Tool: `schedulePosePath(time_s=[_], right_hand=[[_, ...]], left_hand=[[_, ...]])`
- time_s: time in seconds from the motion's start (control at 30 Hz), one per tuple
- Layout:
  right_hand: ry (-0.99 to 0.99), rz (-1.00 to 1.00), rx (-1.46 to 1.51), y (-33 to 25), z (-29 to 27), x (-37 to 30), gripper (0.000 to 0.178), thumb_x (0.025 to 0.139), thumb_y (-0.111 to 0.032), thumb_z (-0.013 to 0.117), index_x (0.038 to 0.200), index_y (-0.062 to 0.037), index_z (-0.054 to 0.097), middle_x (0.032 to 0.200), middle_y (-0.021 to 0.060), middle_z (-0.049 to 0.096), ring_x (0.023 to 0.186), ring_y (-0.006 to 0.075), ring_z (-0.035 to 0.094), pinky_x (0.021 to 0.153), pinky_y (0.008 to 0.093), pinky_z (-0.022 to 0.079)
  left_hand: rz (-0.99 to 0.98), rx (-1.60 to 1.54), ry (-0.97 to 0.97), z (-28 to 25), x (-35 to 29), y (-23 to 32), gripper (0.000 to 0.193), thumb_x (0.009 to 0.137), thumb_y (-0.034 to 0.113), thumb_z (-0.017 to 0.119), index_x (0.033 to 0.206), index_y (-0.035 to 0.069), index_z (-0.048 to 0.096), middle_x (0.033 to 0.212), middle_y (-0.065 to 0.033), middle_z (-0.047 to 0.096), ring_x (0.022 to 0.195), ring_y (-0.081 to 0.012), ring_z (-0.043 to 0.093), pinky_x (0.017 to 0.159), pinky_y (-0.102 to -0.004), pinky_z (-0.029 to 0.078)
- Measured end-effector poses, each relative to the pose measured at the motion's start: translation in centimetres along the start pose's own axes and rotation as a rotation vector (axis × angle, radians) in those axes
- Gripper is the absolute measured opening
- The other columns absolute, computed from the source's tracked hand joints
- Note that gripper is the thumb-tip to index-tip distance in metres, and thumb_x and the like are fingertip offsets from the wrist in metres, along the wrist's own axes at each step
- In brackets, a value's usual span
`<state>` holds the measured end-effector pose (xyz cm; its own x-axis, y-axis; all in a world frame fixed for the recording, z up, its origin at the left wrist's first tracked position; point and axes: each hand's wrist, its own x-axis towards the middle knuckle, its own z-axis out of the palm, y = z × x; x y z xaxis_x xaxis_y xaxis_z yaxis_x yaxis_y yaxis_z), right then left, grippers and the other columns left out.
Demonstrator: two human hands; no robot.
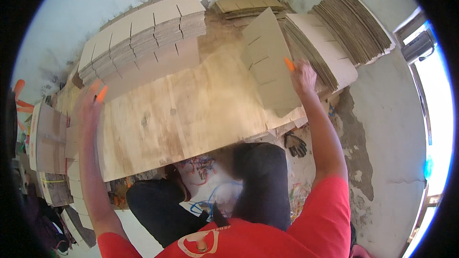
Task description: The person sits at a low table and repeatedly picks flat cardboard sheets, folds them along pre-scored lines, and inserts them into a growing divider structure. The person handles the cardboard by hand, aligning and snapping each piece into place.
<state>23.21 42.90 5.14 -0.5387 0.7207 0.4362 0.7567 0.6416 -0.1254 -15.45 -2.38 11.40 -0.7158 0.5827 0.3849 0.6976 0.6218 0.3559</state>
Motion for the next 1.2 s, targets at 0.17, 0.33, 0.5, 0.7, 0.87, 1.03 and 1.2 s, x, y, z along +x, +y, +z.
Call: schedulePosePath(time_s=[0.17, 0.33, 0.5, 0.7, 0.87, 1.03, 1.2], right_hand=[[0.101, -0.001, 0.529, 1.0, -1.8, 0.3, 0.025, 0.087, -0.005, 0.059, 0.11, 0.0039, 0.066, 0.122, 0.0155, 0.065, 0.109, 0.0232, 0.063, 0.091, 0.0288, 0.047], [0.58, 0.106, 0.758, 0.9, -4.6, -1.4, 0.019, 0.09, -0.003, 0.056, 0.101, 0.0059, 0.069, 0.097, 0.0049, 0.068, 0.081, 0.0139, 0.063, 0.077, 0.0246, 0.049], [0.39, 0.369, 1.338, -1.9, -5.5, -2.0, 0.019, 0.089, 0.002, 0.054, 0.102, 0.0005, 0.067, 0.078, -0.001, 0.06, 0.048, 0.0019, 0.041, 0.038, 0.0187, 0.03], [0.287, 0.288, 1.828, -7.3, -3.7, -1.1, 0.011, 0.087, 0.002, 0.056, 0.096, -0.0002, 0.062, 0.064, 0.0013, 0.053, 0.038, 0.0068, 0.038, 0.036, 0.0216, 0.027], [0.225, 0.326, 1.746, -11.1, -3.6, 0.0, 0.012, 0.089, 0.003, 0.057, 0.078, -0.0017, 0.059, 0.057, 0.0024, 0.05, 0.034, 0.0094, 0.037, 0.035, 0.0246, 0.023], [0.139, 0.429, 1.571, -15.3, -4.0, -0.6, 0.013, 0.088, 0.008, 0.057, 0.081, 0.002, 0.067, 0.076, 0.006, 0.064, 0.038, 0.0046, 0.036, 0.034, 0.0226, 0.022], [0.091, 0.406, 1.467, -18.3, -4.2, -0.6, 0.022, 0.086, -0.004, 0.072, 0.067, -0.0036, 0.06, 0.053, -0.0048, 0.046, 0.037, 0.0031, 0.034, 0.033, 0.025, 0.022]], left_hand=[[0.526, 0.079, 0.183, 6.5, 11.1, 6.5, 0.047, 0.089, 0.033, 0.066, 0.122, 0.001, 0.06, 0.128, -0.0137, 0.06, 0.119, -0.0325, 0.051, 0.098, -0.0395, 0.042], [0.437, 0.252, 0.229, 11.6, 15.5, 12.1, 0.045, 0.094, 0.034, 0.059, 0.122, -0.001, 0.056, 0.138, -0.015, 0.052, 0.128, -0.0356, 0.044, 0.105, -0.0426, 0.037], [0.398, 0.363, 0.029, 14.8, 18.5, 10.7, 0.03, 0.094, 0.026, 0.058, 0.11, 0.0, 0.059, 0.121, -0.0137, 0.061, 0.116, -0.0331, 0.052, 0.095, -0.0428, 0.043], [0.653, 0.396, 0.083, 15.4, 18.9, 11.5, 0.015, 0.085, 0.016, 0.067, 0.079, 0.003, 0.063, 0.081, -0.012, 0.065, 0.093, -0.0271, 0.06, 0.08, -0.0403, 0.047], [0.266, -0.011, 0.063, 14.6, 19.1, 10.5, 0.017, 0.079, 0.015, 0.075, 0.076, 0.004, 0.062, 0.077, -0.0112, 0.064, 0.08, -0.0262, 0.062, 0.063, -0.0365, 0.048], [0.016, -0.164, -0.158, 11.2, 19.5, 11.7, 0.013, 0.079, 0.011, 0.073, 0.089, 0.006, 0.065, 0.078, -0.0111, 0.061, 0.079, -0.0251, 0.061, 0.064, -0.0392, 0.049], [0.913, 0.328, 0.138, 12.0, 16.3, 12.2, 0.033, 0.079, 0.002, 0.061, 0.112, 0.001, 0.059, 0.103, -0.0133, 0.058, 0.097, -0.0232, 0.056, 0.077, -0.0342, 0.053]])
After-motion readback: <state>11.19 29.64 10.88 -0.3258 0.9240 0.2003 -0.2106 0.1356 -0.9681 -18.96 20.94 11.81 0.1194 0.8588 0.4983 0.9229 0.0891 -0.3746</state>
